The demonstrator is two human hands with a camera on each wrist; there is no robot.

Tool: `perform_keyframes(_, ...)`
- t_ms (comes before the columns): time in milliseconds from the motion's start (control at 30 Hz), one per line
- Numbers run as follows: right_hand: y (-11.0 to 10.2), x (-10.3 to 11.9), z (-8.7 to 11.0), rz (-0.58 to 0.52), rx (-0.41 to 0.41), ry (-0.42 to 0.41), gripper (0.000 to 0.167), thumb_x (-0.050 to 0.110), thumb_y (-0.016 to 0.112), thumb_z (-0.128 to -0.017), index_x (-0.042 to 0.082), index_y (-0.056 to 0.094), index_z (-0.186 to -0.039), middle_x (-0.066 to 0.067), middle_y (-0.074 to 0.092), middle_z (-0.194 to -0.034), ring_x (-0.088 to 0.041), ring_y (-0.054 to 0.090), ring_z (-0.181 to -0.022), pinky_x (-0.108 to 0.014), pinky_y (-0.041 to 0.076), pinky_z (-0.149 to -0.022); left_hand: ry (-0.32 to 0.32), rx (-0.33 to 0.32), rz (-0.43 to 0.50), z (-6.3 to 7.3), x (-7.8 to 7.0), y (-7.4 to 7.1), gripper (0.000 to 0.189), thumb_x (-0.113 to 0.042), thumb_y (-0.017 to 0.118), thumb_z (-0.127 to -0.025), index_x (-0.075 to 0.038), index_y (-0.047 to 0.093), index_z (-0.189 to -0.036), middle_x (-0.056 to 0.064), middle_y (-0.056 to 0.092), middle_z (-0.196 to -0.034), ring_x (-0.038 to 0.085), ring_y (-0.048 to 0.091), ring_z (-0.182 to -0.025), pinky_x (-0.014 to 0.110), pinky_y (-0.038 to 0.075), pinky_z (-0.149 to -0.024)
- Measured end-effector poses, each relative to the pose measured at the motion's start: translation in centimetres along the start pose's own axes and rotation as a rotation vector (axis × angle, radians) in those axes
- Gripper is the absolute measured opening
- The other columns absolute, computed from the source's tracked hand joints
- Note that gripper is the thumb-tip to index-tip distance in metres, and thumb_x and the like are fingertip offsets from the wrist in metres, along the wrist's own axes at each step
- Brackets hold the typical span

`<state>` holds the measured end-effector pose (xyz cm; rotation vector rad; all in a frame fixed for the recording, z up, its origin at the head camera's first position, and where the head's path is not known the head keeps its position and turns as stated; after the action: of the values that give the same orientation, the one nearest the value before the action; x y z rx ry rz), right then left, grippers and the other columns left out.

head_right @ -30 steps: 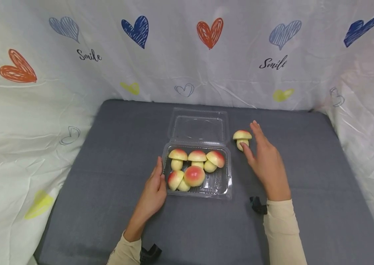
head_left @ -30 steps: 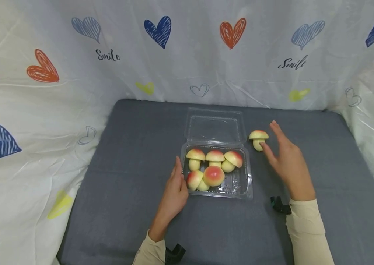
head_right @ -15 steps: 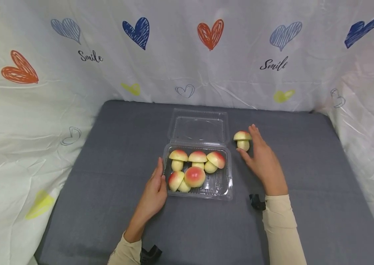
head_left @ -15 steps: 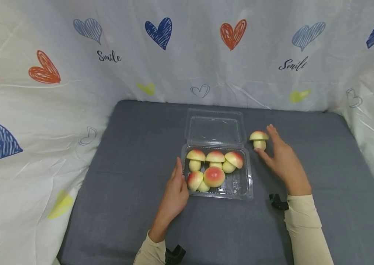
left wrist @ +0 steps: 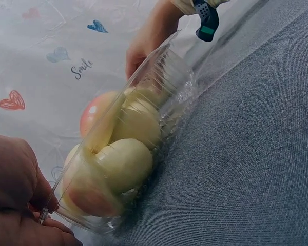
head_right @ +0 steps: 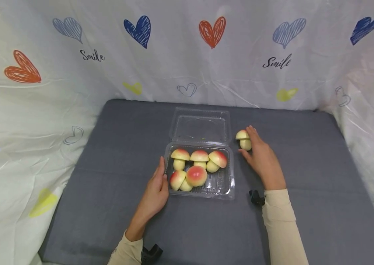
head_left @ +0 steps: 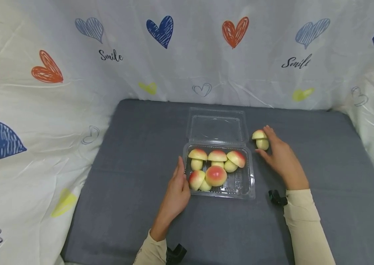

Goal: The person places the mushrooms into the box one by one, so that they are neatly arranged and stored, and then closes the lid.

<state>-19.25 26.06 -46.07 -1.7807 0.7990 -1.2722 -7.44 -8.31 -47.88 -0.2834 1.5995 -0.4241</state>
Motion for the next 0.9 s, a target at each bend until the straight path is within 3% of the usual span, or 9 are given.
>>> perform_keyframes(267,0.0,-0.3,-0.7,0.019,-0.010,0.007,0.083,0.007,0.082,-0.093,-0.001,0.037,-0.162,-0.035,0.046,-0.155,-0.062,0.057,-0.121,-0.071,0.046,-0.096,0.001,0.004,-0.009,0.0,-0.1,0.0,0.068,0.008,0.040,-0.106,0.007,0.008,-0.166,0.026,0.013,-0.174,0.032,0.031,-0.155,0.055,0.038,-0.114)
perform_keyframes(400,0.0,-0.3,-1.0,0.014,-0.011,0.019,0.083,0.007,0.082,-0.092,0.002,0.037,-0.162,-0.035,0.052,-0.150,-0.062,0.061,-0.112,-0.071,0.047,-0.091,0.001,0.006,-0.021,0.0,-0.1,-0.1,0.068,0.008,0.041,-0.107,0.006,0.008,-0.166,0.026,0.014,-0.174,0.033,0.038,-0.149,0.054,0.040,-0.110)
perform_keyframes(700,0.0,-0.4,-1.7,0.003,0.008,0.012,0.084,0.007,0.084,-0.091,0.006,0.040,-0.163,-0.032,0.045,-0.158,-0.060,0.053,-0.130,-0.072,0.043,-0.102,0.000,0.013,-0.002,-0.1,-0.2,-0.1,0.068,0.008,0.041,-0.107,0.007,0.007,-0.166,0.026,0.012,-0.173,0.033,0.036,-0.150,0.052,0.041,-0.111)
perform_keyframes(900,0.1,-0.7,-1.9,-0.005,-0.007,0.045,0.083,0.011,0.086,-0.089,0.007,0.043,-0.160,-0.034,0.057,-0.145,-0.061,0.061,-0.115,-0.072,0.046,-0.093,-0.001,0.018,0.000,-0.1,-0.3,-0.1,0.068,0.008,0.041,-0.107,0.006,0.007,-0.166,0.026,0.011,-0.174,0.031,0.029,-0.155,0.053,0.040,-0.114)
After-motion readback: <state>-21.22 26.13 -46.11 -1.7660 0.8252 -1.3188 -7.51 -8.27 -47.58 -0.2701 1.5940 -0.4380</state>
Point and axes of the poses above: each hand's wrist, its own z-axis away from the middle knuckle, its own y-axis out of the palm, x = y × z, the point moved 4 cm from there along -z, towards the middle knuckle
